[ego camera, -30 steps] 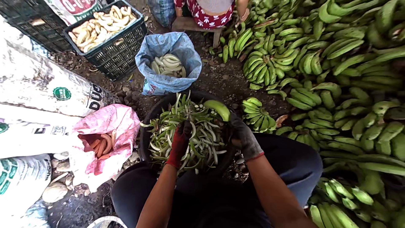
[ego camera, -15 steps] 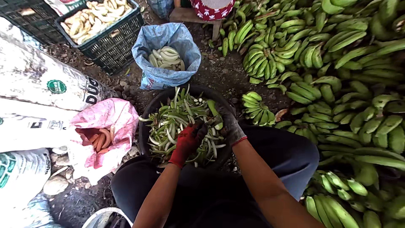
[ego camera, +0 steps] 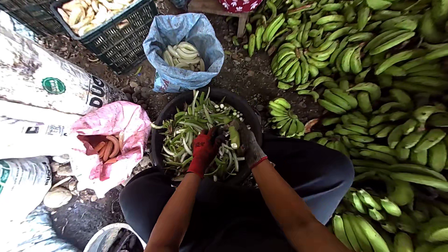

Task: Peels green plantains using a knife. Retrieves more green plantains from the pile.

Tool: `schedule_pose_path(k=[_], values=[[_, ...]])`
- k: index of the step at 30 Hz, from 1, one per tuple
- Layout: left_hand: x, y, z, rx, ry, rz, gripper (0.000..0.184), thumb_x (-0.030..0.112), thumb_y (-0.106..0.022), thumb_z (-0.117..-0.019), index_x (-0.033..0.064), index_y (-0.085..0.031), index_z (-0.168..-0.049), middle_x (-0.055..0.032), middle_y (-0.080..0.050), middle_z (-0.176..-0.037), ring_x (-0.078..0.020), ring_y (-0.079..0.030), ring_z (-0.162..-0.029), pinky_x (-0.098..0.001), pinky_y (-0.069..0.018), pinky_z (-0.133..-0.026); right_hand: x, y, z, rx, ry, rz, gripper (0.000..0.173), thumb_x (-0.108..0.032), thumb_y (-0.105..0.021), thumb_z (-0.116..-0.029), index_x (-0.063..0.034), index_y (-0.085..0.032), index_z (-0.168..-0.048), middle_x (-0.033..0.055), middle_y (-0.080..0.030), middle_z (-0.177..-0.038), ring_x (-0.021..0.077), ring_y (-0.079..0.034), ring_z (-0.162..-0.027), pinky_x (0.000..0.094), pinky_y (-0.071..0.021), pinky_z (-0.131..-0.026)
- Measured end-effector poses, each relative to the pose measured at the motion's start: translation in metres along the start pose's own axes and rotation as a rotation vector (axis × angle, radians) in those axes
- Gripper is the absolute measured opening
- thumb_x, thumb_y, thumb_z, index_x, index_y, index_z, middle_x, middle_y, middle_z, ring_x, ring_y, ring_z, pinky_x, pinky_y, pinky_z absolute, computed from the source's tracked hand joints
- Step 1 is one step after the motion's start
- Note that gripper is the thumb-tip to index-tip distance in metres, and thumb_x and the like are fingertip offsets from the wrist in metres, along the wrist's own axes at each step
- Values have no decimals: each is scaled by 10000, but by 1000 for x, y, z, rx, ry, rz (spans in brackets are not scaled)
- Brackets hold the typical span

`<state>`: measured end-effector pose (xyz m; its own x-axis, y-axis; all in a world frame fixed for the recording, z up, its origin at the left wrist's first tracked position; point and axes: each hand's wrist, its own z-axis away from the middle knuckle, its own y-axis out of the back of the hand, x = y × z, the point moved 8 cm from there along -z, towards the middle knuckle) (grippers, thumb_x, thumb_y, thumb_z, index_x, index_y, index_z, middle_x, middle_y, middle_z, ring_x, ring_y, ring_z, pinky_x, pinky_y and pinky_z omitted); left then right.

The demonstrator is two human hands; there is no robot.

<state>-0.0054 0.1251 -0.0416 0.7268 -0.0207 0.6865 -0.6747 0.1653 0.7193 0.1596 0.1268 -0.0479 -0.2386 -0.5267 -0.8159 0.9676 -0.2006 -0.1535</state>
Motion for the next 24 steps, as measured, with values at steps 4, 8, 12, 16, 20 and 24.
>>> schedule_pose_path(k=[4, 8, 12, 16, 20, 24], values=[[-28, 22, -7, 171, 196, 7, 509, 507, -490, -1041, 218, -548, -1456, -280, -619, -1262, -480, -651, -1021, -682, -515, -799, 32, -9, 15, -36, -33, 20, 494, -482, -411, -1082, -101, -573, -1351, 105, -685, -1030, 180, -676, -835, 350, -591, -717], [-15, 19, 1, -9, 159, 195, 529, 546, -403, -1060, 235, -530, -1469, -195, -649, -1261, -394, -653, -1085, -658, -521, -871, 25, -1, -6, -55, -36, 45, 580, -574, -470, -1033, -130, -548, -1398, 125, -700, -1078, 234, -693, -860, 404, -599, -707], [17, 1, 22, -212, 5, 360, 565, 574, -407, -1043, 186, -606, -1402, -96, -683, -1222, -232, -662, -1083, -518, -535, -944, -18, 14, -12, 79, 156, 198, 608, -627, -488, -1001, -218, -526, -1449, 73, -680, -1192, 195, -665, -971, 435, -573, -809], [4, 3, 15, -132, 49, 171, 555, 564, -401, -1046, 215, -587, -1436, -132, -672, -1270, -318, -647, -1142, -594, -504, -958, -16, -6, -5, -33, 133, 41, 469, -552, -468, -1037, -211, -580, -1339, 15, -685, -1045, 118, -653, -832, 328, -573, -705], [-25, 35, -5, 131, 175, 34, 500, 489, -485, -1052, 203, -558, -1455, -245, -638, -1244, -453, -652, -1036, -685, -512, -816, 23, -26, -4, -221, -63, 59, 451, -429, -460, -1076, -91, -573, -1351, 125, -704, -1034, 215, -692, -822, 371, -599, -702], [-5, 29, 2, 15, 127, 150, 555, 566, -378, -1061, 216, -546, -1458, -175, -644, -1297, -384, -636, -1148, -659, -505, -916, 10, -14, -11, -137, 5, -35, 491, -499, -408, -1073, -123, -582, -1338, 80, -718, -1054, 182, -692, -849, 360, -594, -720]])
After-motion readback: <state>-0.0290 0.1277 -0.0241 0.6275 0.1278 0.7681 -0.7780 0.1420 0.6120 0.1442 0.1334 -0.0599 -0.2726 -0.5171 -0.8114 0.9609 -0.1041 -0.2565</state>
